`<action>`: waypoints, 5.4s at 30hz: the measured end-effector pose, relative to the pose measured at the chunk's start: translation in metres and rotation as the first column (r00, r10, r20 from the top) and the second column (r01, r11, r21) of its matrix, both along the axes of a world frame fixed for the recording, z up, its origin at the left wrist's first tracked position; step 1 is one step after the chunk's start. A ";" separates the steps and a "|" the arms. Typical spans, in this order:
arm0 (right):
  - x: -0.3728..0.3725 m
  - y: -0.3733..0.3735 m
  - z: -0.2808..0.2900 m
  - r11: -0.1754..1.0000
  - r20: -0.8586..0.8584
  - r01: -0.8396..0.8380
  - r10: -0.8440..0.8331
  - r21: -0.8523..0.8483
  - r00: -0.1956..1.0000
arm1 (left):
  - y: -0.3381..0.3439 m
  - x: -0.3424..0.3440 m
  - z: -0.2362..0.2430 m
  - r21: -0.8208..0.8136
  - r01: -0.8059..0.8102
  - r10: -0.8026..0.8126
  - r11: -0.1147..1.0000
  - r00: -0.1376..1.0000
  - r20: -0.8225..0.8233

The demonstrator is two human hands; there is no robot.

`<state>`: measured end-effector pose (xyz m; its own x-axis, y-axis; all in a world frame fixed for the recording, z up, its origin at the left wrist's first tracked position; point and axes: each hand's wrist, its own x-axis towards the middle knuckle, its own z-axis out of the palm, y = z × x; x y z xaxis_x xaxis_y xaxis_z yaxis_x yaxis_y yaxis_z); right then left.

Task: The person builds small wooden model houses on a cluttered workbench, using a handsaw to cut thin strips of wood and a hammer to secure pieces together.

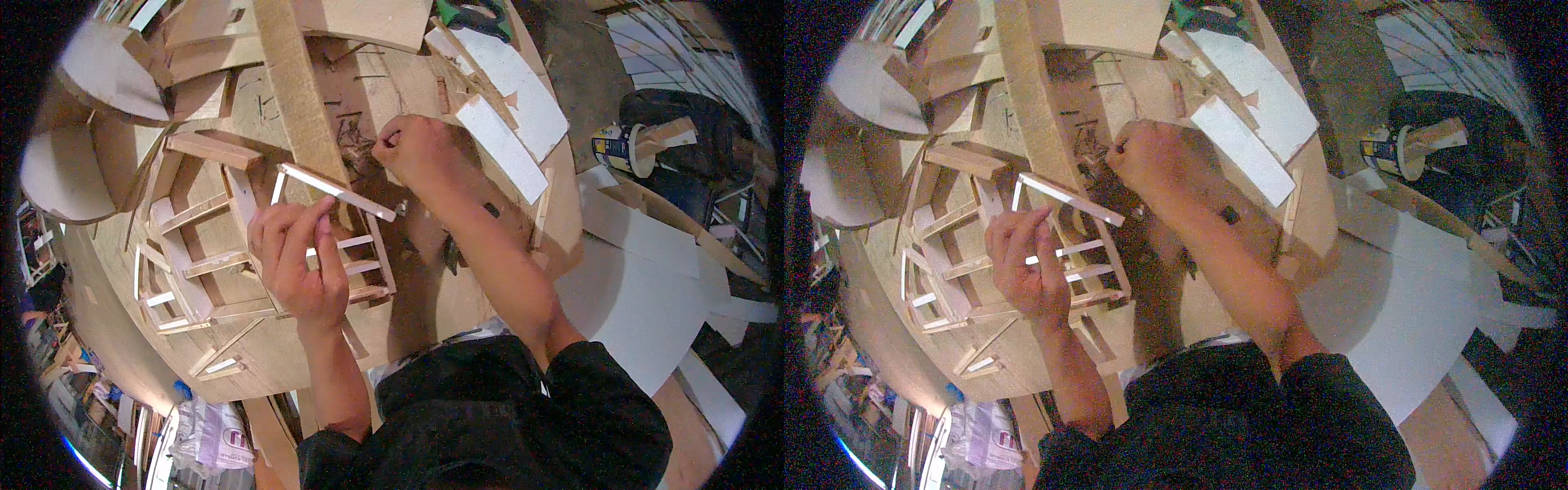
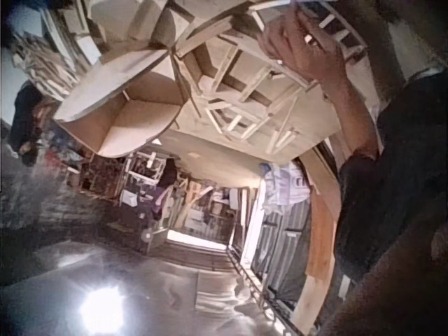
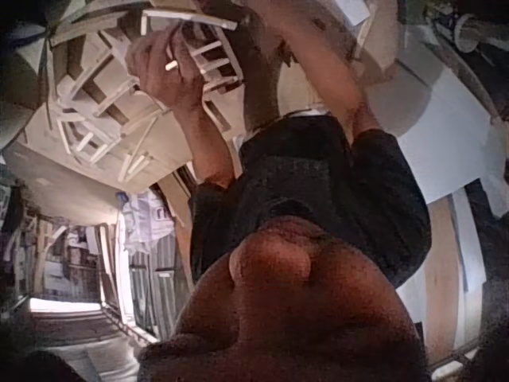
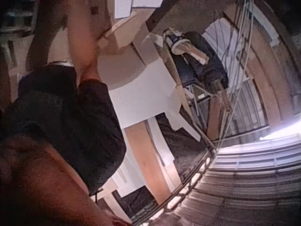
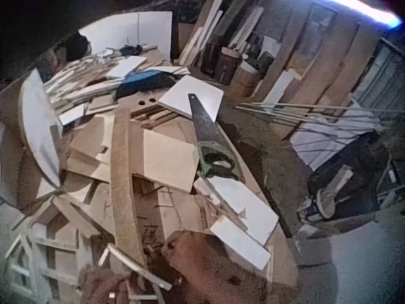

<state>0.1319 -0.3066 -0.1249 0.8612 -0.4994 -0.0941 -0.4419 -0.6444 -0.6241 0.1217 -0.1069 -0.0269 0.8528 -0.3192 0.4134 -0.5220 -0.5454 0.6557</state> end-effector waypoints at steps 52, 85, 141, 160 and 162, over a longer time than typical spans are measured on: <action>-0.022 -0.019 -0.003 0.996 0.031 -0.056 0.058 -0.073 0.998 | 0.003 -0.030 -0.039 -0.080 0.111 -0.119 0.991 0.988 -0.104; -0.127 0.035 0.093 0.955 0.029 0.215 -0.225 0.203 0.974 | 0.079 -0.038 -0.036 -0.133 0.168 -0.185 0.977 0.974 -0.132; -0.184 0.153 0.056 0.977 0.324 0.183 -0.208 0.105 0.923 | 0.077 -0.062 -0.071 -0.007 0.434 -0.434 0.901 0.900 -0.042; -0.192 0.137 0.045 0.891 0.214 0.234 -0.334 0.389 0.918 | 0.074 -0.060 -0.070 0.054 0.467 -0.468 0.882 0.884 -0.012; -0.190 0.128 0.047 0.935 0.247 0.162 -0.246 0.316 0.937 | 0.073 -0.060 -0.069 0.055 0.474 -0.474 0.879 0.880 -0.019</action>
<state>-0.0577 -0.1782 -0.0778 0.7555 -0.6544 -0.0309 -0.3256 -0.3342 -0.8845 0.0621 -0.0338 -0.0963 0.5956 -0.7084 0.3786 -0.7241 -0.2694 0.6349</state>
